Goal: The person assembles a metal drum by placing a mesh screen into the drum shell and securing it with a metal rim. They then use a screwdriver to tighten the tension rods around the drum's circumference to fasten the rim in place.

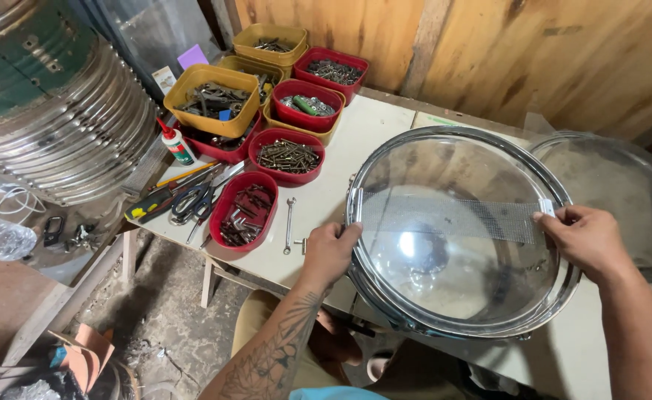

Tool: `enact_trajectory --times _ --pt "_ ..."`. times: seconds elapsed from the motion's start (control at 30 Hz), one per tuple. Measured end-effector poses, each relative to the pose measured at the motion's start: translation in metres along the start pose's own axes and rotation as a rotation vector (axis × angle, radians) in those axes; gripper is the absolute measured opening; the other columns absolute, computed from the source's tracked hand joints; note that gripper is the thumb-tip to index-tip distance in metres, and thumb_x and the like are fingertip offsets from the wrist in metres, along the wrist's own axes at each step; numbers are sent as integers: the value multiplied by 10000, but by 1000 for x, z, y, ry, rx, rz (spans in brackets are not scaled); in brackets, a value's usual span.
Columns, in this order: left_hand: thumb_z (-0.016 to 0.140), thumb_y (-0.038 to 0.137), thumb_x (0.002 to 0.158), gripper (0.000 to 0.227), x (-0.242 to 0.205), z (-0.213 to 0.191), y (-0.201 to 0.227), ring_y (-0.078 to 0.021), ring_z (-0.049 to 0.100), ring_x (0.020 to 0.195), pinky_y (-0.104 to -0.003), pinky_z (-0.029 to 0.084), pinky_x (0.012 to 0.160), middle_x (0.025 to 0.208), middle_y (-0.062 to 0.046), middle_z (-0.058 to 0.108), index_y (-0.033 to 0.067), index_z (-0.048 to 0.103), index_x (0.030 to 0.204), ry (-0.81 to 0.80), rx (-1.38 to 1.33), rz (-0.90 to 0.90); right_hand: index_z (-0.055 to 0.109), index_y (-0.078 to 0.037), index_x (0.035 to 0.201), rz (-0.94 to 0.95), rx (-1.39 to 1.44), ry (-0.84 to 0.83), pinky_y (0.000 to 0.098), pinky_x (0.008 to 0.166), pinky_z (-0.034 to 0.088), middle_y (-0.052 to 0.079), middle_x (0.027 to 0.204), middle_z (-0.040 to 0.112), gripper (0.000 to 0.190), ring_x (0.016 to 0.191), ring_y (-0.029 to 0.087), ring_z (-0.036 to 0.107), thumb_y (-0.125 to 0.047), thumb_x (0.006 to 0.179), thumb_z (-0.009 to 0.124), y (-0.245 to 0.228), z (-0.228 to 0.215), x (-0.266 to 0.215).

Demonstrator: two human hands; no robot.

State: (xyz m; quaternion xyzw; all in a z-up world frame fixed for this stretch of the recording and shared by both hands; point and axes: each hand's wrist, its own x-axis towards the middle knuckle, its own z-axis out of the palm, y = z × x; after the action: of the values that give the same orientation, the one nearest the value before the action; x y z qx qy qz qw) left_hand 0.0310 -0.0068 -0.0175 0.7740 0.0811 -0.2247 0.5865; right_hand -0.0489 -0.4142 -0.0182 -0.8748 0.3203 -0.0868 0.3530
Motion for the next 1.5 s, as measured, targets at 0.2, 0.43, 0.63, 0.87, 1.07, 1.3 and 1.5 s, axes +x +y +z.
enact_trajectory --times 0.2,0.43,0.63,0.87,1.07,1.3,1.5 --pt "638 539 895 504 9 3 -4 -179 497 645 -384 393 618 674 -39 551 112 497 668 70 111 82 643 -46 706 -14 80 -20 308 472 311 53 604 543 379 537 134 410 -264 974 800 10 2 3" --pt "622 553 893 528 17 -1 1 -189 509 597 -385 363 567 623 -36 522 132 436 633 31 246 90 623 -17 675 -9 116 -58 305 444 319 89 574 568 391 500 144 421 -220 948 816 6 -3 6" --pt "527 536 1026 543 2 -17 34 -152 404 503 -351 359 561 578 4 429 152 437 652 -108 126 -55 510 -101 617 -28 50 -5 294 432 198 -15 507 384 450 470 104 287 -263 918 804 19 9 17" --pt "663 535 890 451 21 -25 55 -169 593 656 -349 425 626 744 -33 627 125 553 739 -115 453 -22 537 -112 633 -27 27 17 294 442 201 -23 527 394 434 484 103 303 -305 915 806 19 9 16" --pt "721 334 872 384 28 -27 52 -153 429 508 -320 349 458 646 -35 515 112 460 698 -187 180 -74 521 -117 630 -15 31 17 286 447 178 -33 531 360 450 496 94 275 -313 910 815 23 12 17" --pt "672 392 847 367 25 -21 51 -166 445 450 -322 262 391 657 -63 547 117 464 723 -134 256 -105 607 -93 677 -5 19 23 287 454 251 -14 538 435 400 506 100 342 -323 915 832 29 13 19" --pt "673 390 855 369 22 -17 53 -152 427 502 -330 304 464 661 -28 509 140 433 727 -79 260 -116 611 -80 686 8 41 27 288 447 255 -3 554 466 387 504 103 357 -295 908 843 27 14 21"
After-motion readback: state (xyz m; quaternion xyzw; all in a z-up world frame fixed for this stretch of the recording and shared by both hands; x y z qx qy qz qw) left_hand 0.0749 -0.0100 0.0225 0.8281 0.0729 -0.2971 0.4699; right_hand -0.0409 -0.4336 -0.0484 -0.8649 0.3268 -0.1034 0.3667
